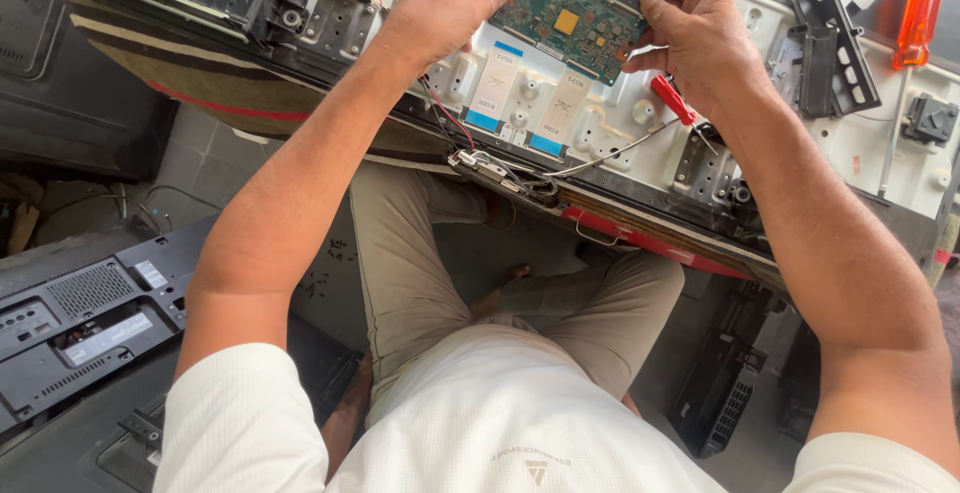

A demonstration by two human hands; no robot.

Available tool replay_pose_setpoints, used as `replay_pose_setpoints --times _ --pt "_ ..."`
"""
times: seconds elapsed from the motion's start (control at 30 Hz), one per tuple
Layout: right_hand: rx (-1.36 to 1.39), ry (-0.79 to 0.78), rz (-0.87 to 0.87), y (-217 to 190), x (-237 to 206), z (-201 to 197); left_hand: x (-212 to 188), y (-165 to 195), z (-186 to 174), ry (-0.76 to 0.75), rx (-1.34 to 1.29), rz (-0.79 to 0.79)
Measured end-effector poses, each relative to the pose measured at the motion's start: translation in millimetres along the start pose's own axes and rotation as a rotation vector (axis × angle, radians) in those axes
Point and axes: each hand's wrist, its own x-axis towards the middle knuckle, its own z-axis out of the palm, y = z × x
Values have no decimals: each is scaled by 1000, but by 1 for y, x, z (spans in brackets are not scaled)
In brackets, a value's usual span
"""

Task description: The person works on the back of a television, disconnecting cables and removing the main circuit board from the chassis, then handling and repositioning the board and reconnecting wires before fitting a metal cover panel back onto the TV back.

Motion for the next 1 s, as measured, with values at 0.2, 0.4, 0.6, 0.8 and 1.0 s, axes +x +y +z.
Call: replay_pose_setpoints --times 0.2,0.4,0.6,0.8,1.0 --pt "-28 20 -3 5 6 -1 7 -18 3 38 28 122" --pt "15 13 24 9 7 -7 -19 2 4 133 696 64" --pt "-13 39 63 10 8 -8 -44 37 13 69 775 -41" --pt "-105 58 63 6 6 -2 -50 45 19 49 711 -100" --pt "-708 214 -108 4 5 2 -52 38 12 116 358 -96"
